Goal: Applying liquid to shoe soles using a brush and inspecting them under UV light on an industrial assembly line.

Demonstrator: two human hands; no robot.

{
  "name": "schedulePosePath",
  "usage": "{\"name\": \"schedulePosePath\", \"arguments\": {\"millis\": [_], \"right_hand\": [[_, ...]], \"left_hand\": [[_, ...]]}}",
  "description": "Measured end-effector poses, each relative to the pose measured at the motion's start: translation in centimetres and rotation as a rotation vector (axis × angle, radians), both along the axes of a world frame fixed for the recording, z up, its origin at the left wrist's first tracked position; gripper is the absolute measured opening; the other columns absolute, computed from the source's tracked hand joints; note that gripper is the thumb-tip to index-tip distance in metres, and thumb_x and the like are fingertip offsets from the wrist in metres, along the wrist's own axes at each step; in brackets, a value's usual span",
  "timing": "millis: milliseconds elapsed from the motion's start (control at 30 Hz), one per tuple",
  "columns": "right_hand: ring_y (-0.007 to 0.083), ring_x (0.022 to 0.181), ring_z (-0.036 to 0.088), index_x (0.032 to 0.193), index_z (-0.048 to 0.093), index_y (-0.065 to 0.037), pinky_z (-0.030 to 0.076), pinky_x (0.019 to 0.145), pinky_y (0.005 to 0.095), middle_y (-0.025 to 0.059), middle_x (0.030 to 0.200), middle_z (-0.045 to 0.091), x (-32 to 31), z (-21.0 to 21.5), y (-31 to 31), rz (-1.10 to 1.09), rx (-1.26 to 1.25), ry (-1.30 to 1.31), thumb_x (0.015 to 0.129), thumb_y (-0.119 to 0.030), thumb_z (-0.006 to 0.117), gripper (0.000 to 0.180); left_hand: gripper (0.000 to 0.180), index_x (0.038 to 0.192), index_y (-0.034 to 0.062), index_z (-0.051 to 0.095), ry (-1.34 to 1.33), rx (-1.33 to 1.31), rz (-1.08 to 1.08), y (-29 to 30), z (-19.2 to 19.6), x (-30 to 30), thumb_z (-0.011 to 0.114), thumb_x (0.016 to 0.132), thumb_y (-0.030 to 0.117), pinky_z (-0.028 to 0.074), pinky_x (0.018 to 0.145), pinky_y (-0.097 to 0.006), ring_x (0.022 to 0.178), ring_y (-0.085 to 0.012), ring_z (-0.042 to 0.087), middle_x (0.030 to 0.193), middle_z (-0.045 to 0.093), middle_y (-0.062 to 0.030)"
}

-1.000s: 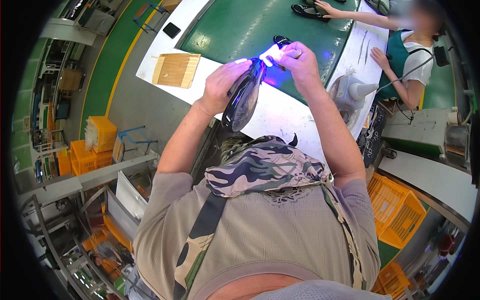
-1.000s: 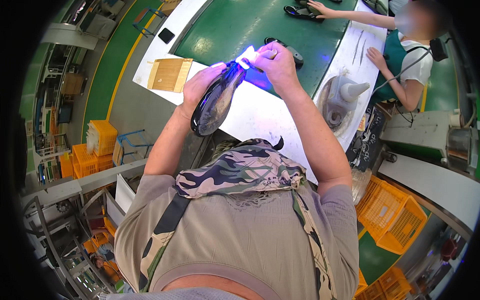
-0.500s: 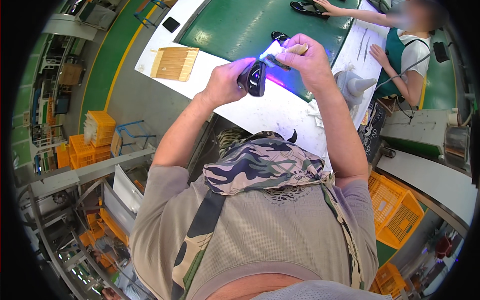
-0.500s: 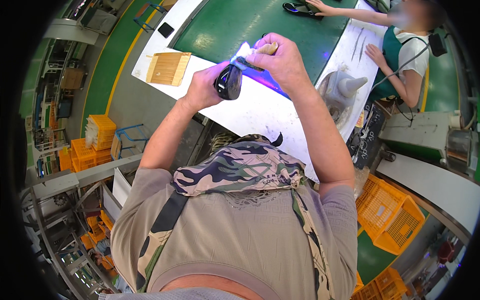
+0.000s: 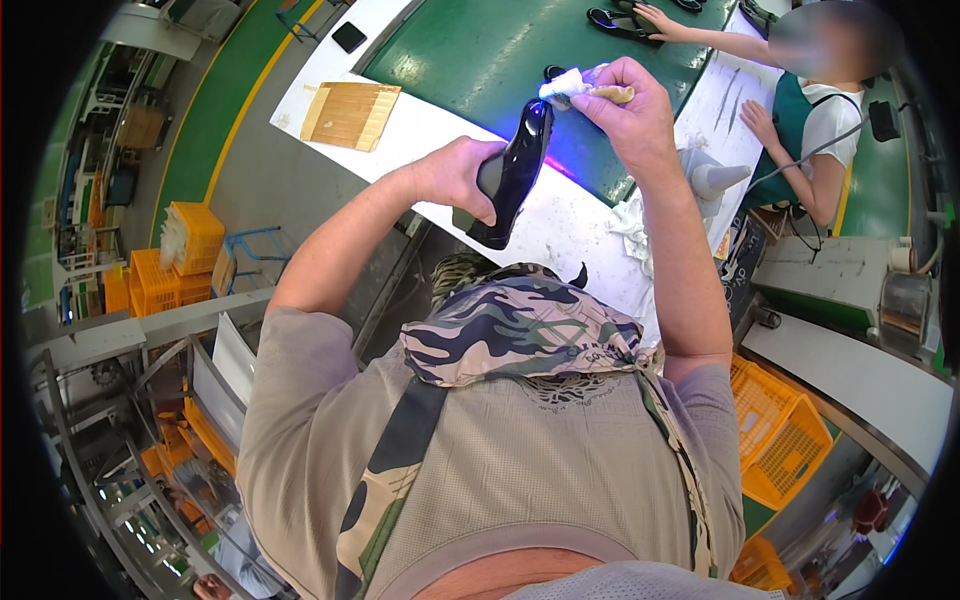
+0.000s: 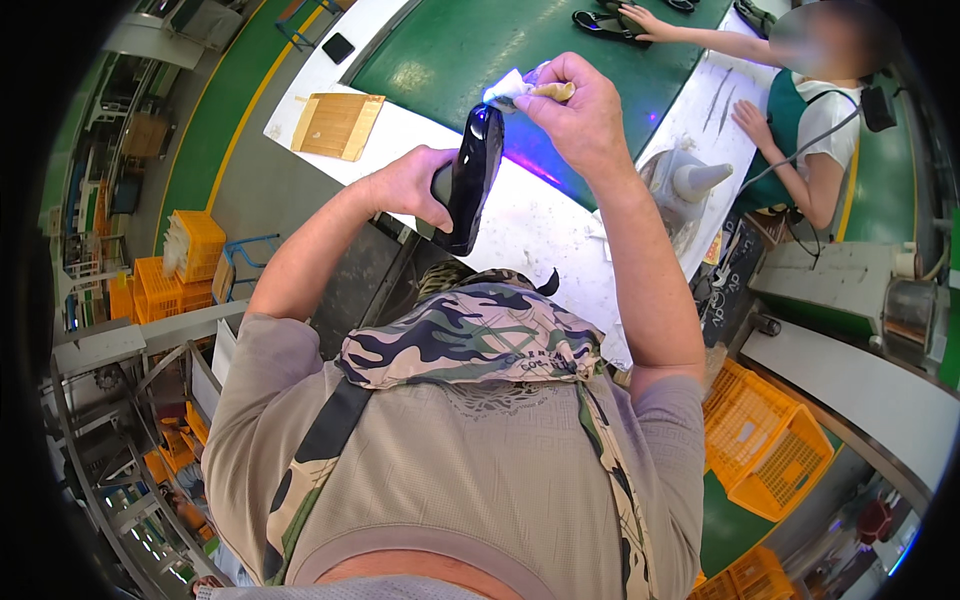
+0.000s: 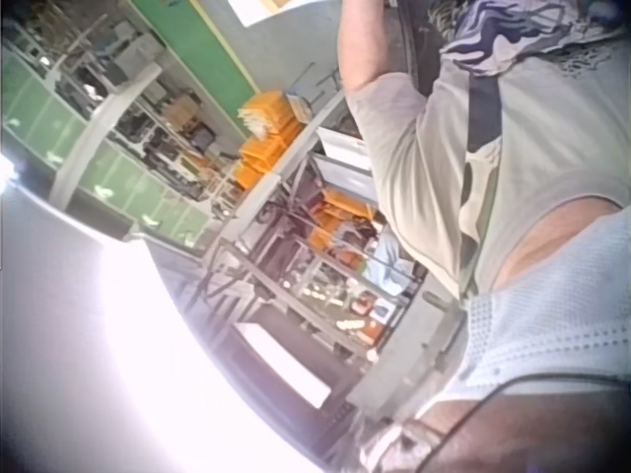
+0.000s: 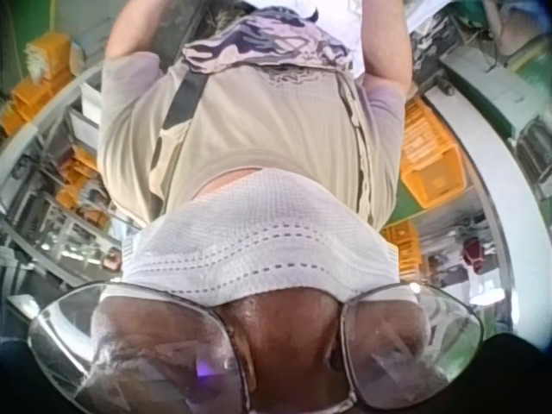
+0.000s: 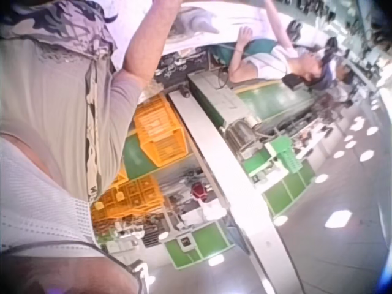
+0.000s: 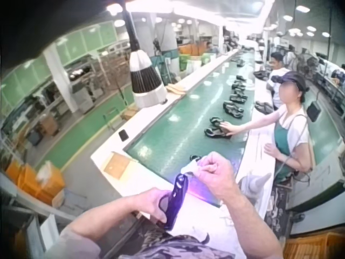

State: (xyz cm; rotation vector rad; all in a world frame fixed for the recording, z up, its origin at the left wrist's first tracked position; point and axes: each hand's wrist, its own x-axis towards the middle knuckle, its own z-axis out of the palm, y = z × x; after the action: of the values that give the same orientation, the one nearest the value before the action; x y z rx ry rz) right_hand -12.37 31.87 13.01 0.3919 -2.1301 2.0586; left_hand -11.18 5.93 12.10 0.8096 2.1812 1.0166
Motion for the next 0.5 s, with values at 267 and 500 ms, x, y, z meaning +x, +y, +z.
{"name": "schedulePosePath", "arguments": {"millis": [267,500], "right_hand": [[0.0125,0.080,0.058,0.081,0.054,-0.003,0.049,0.072,0.0270,0.0067,0.085,0.064,0.4,-0.7,-1.0,-0.010,0.114,0.155,0.075,0.000,0.073,0.020],[0.0134,0.086,0.058,0.080,0.051,-0.003,0.047,0.077,0.0270,0.0075,0.090,0.063,1.8,-2.3,-2.0,0.122,0.088,0.116,0.077,0.001,0.072,0.022]], "left_hand": [[0.069,0.113,-0.0033,0.057,-0.392,0.140,0.072,-0.8,-1.8,0.3,0.088,0.053,0.012,0.049,0.086,-0.029,0.091,-0.0136,0.060,0.099,0.065,-0.0049],[0.071,0.118,-0.0048,0.057,-0.533,0.342,0.197,-1.6,-3.7,1.1,0.085,0.058,0.019,0.049,0.086,-0.028,0.091,-0.0164,0.061,0.101,0.065,-0.0066]]}}
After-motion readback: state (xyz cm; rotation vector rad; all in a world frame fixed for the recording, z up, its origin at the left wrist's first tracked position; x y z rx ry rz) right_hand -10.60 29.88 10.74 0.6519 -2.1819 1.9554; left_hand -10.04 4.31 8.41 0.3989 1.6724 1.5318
